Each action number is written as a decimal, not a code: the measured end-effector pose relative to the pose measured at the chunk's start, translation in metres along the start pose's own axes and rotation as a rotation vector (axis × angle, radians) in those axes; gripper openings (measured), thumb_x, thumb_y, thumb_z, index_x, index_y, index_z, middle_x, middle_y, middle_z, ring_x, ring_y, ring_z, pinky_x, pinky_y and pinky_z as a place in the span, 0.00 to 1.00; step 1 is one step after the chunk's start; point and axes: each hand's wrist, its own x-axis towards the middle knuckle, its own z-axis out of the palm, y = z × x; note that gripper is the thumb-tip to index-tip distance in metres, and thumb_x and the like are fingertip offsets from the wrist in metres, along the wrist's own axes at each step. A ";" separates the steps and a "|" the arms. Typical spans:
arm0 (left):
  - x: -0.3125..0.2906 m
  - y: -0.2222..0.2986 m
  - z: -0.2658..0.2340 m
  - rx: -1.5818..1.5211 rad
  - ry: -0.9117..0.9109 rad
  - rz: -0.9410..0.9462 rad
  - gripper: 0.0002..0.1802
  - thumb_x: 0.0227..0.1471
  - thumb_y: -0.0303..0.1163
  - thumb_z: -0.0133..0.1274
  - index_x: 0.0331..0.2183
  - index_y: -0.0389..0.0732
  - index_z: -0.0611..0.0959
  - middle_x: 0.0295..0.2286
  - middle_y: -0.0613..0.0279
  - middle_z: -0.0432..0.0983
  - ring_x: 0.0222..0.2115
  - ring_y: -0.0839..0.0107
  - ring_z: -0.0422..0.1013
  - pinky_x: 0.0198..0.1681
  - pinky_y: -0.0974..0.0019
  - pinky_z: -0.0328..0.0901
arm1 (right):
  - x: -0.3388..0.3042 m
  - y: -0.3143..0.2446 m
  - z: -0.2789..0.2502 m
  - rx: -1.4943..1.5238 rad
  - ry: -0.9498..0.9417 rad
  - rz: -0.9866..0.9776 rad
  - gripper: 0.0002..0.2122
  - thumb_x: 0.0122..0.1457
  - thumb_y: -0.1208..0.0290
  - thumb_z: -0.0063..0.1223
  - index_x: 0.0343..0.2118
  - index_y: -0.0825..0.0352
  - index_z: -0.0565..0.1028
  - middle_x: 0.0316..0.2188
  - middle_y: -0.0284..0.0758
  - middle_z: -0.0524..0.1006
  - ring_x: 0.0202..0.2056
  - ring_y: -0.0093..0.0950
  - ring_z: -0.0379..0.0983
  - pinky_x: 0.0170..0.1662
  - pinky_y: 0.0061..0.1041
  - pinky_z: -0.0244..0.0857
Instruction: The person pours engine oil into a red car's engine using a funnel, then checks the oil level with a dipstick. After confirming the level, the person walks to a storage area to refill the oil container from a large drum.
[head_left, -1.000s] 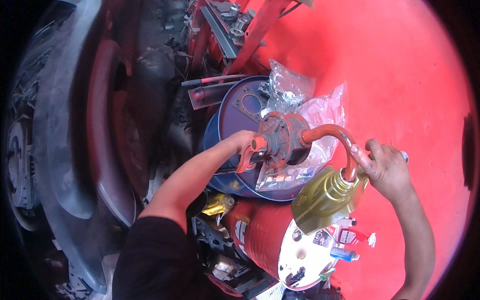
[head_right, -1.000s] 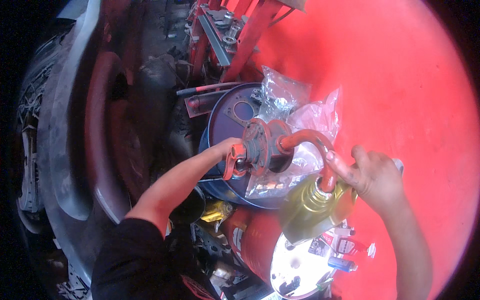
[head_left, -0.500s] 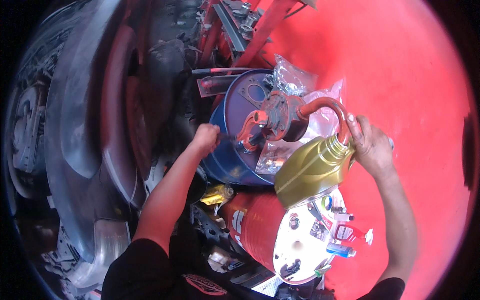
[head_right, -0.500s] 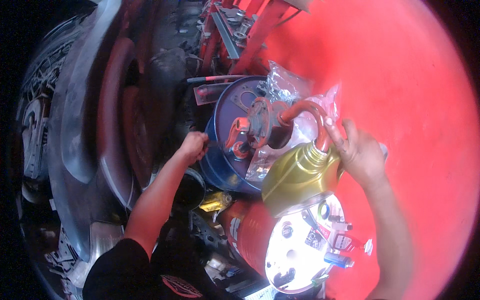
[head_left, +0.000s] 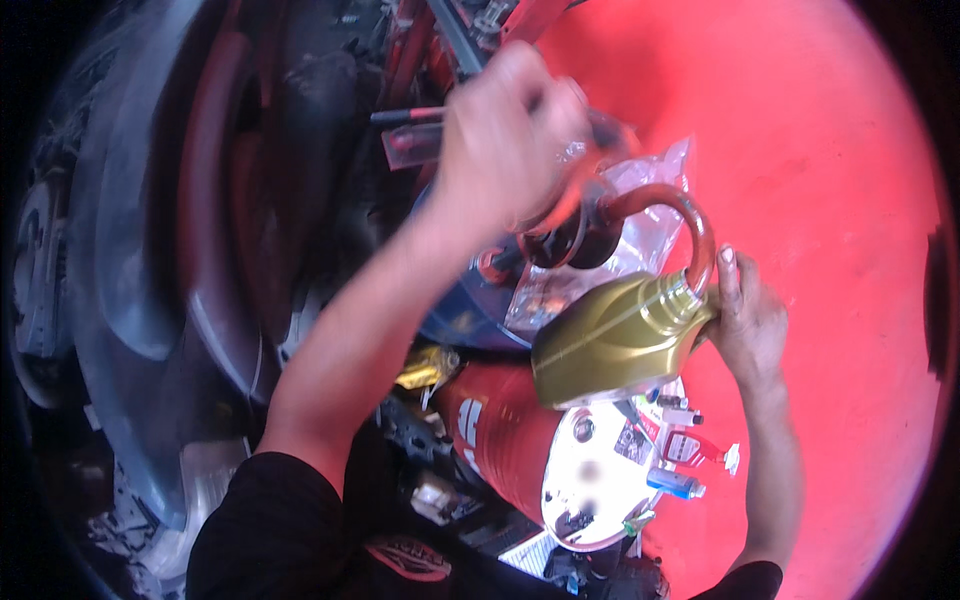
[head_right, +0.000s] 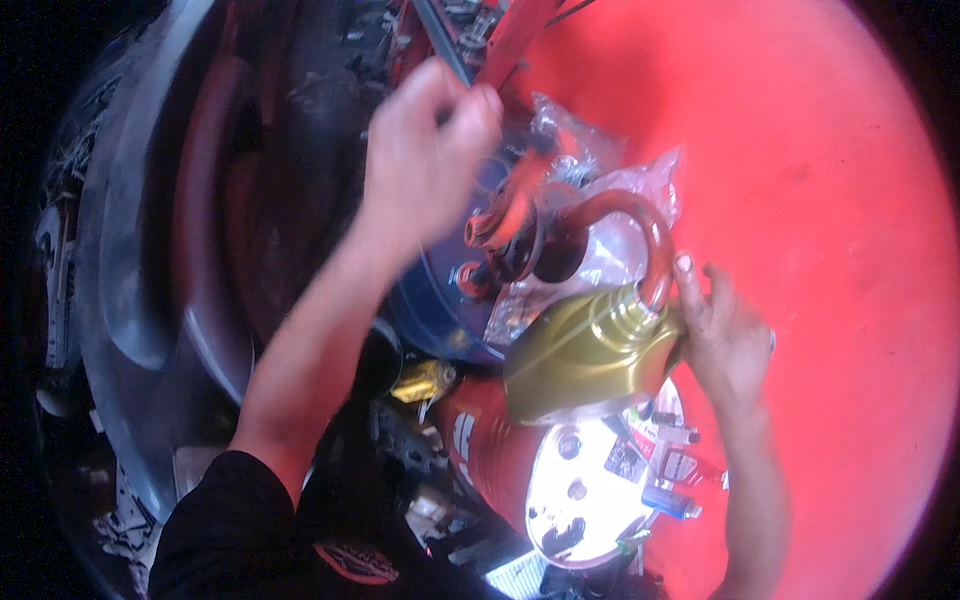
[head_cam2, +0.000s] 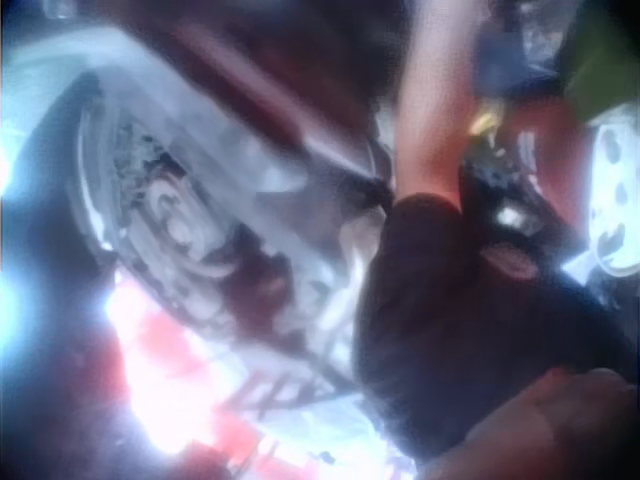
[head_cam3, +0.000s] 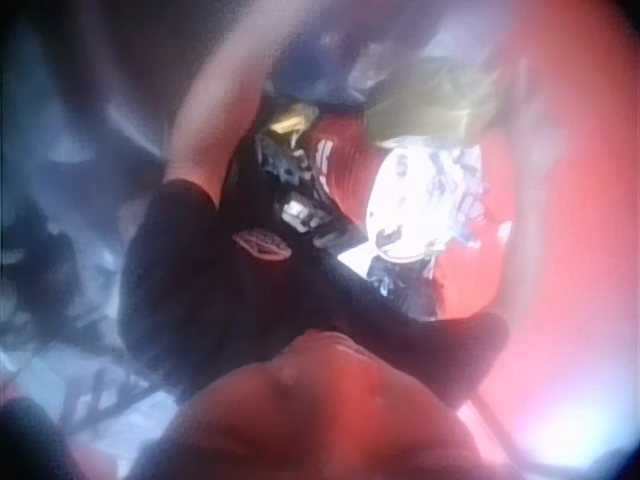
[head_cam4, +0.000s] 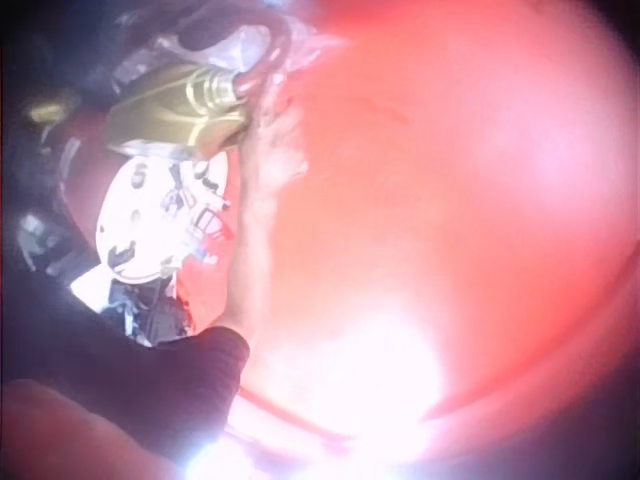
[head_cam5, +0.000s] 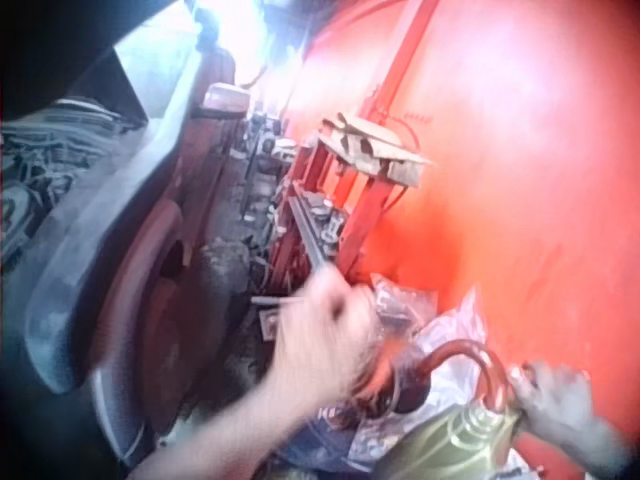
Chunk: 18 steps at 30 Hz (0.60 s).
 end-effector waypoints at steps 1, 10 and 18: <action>-0.043 0.012 -0.010 0.087 -0.098 0.097 0.11 0.54 0.33 0.57 0.25 0.36 0.77 0.19 0.55 0.74 0.23 0.66 0.74 0.27 0.63 0.66 | 0.002 0.001 0.004 0.024 -0.008 -0.035 0.49 0.45 0.82 0.63 0.70 0.57 0.48 0.30 0.40 0.73 0.21 0.36 0.70 0.20 0.36 0.64; -0.198 -0.218 -0.035 0.203 -0.092 -0.712 0.22 0.58 0.42 0.48 0.24 0.31 0.75 0.26 0.38 0.74 0.29 0.43 0.73 0.35 0.48 0.67 | -0.010 -0.005 0.030 0.166 0.034 0.046 0.54 0.43 0.78 0.67 0.70 0.65 0.41 0.29 0.41 0.73 0.25 0.39 0.72 0.24 0.38 0.65; 0.082 -0.129 0.003 0.335 -0.061 -0.350 0.24 0.51 0.46 0.48 0.37 0.35 0.84 0.39 0.40 0.80 0.41 0.43 0.77 0.47 0.48 0.71 | -0.004 -0.008 0.023 0.084 0.000 0.083 0.50 0.45 0.78 0.66 0.69 0.66 0.45 0.30 0.42 0.73 0.25 0.40 0.71 0.25 0.40 0.64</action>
